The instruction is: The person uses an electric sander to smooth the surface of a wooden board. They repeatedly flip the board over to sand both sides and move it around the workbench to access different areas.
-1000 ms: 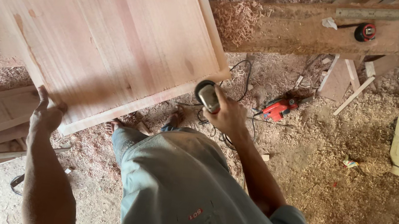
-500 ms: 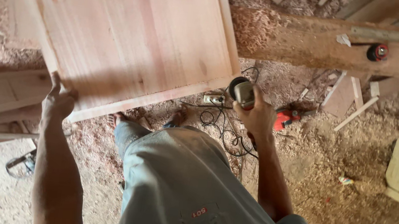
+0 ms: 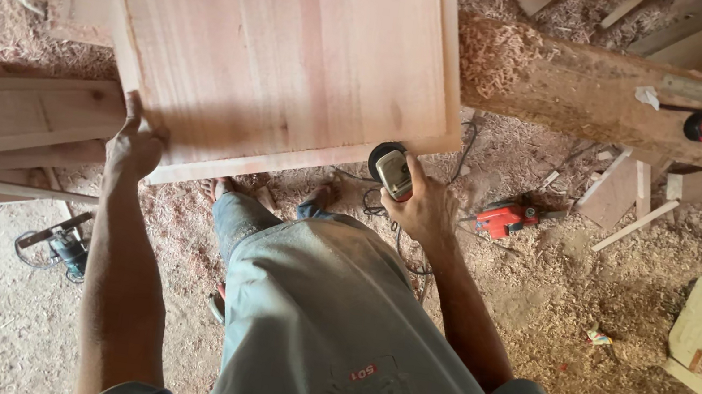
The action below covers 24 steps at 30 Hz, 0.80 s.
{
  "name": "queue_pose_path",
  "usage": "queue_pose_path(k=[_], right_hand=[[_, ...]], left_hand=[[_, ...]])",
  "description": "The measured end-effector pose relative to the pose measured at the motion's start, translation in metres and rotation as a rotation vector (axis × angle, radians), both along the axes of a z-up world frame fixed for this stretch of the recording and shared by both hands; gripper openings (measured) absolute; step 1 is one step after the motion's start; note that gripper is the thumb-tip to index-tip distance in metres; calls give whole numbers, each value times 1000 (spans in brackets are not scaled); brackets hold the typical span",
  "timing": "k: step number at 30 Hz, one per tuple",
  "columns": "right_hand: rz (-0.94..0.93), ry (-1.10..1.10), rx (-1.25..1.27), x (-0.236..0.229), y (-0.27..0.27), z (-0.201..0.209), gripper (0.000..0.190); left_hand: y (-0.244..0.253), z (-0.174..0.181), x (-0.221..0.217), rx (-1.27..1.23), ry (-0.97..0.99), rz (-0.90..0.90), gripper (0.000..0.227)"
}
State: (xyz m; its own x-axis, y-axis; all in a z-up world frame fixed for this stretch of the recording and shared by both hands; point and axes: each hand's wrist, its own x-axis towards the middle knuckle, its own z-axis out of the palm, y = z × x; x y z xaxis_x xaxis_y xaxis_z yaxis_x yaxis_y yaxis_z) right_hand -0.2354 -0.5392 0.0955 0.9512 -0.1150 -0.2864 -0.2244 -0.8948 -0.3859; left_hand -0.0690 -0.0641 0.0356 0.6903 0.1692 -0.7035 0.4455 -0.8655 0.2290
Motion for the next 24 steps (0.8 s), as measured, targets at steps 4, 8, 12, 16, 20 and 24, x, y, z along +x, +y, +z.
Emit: queue_pose_path(k=[4,8,12,16,20,24], right_hand=[[71,-146,192,7,25,2,76],[117,-141,-29,13,56,11,80],[54,48,132,22,90,24,74],[92,-33,126,27,124,33,70],[102,-52,122,27,154,30,69],[161,-45,199,30,182,17,73]], left_hand=[[4,3,1,-78,-13,10,66],[15,3,3,-131,-24,-123,47],[21,3,3,-176,19,-94,49],[34,-9,2,-178,35,-121,47],[48,-43,-1,-164,-84,-258,58],[54,-63,-2,-201,-164,-401,45]])
